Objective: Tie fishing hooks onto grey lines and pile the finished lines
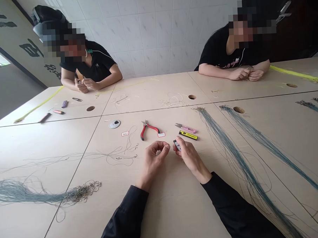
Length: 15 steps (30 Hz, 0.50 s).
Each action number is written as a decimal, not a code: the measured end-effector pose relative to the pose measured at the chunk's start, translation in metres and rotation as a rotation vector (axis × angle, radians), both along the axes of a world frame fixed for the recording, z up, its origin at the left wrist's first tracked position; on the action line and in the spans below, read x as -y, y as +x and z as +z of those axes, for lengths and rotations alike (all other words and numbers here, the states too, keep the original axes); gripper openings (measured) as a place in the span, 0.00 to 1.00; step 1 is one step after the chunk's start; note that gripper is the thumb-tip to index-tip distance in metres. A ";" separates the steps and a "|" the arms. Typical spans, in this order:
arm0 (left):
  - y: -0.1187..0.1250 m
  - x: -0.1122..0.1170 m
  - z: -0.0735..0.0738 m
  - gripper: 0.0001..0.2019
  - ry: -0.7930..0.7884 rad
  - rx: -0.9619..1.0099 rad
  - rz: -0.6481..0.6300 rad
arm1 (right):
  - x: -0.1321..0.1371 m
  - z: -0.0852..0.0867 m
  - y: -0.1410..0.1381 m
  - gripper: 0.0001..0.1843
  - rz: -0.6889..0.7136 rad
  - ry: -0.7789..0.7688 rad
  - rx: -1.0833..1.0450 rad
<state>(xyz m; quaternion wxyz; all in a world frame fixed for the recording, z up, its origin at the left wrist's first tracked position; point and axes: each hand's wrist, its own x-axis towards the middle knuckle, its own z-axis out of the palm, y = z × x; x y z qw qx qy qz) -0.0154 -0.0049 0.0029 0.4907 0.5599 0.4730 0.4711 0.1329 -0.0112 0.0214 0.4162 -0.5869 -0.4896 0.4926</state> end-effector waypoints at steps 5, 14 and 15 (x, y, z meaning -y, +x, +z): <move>0.001 -0.002 -0.001 0.12 0.000 0.008 0.020 | 0.003 0.002 0.000 0.16 0.023 0.194 0.075; 0.000 -0.005 -0.001 0.10 0.002 -0.042 0.061 | 0.003 0.000 0.003 0.16 0.047 0.194 0.102; 0.000 -0.004 0.000 0.10 0.002 -0.040 0.054 | 0.003 0.000 0.002 0.16 0.048 0.200 0.103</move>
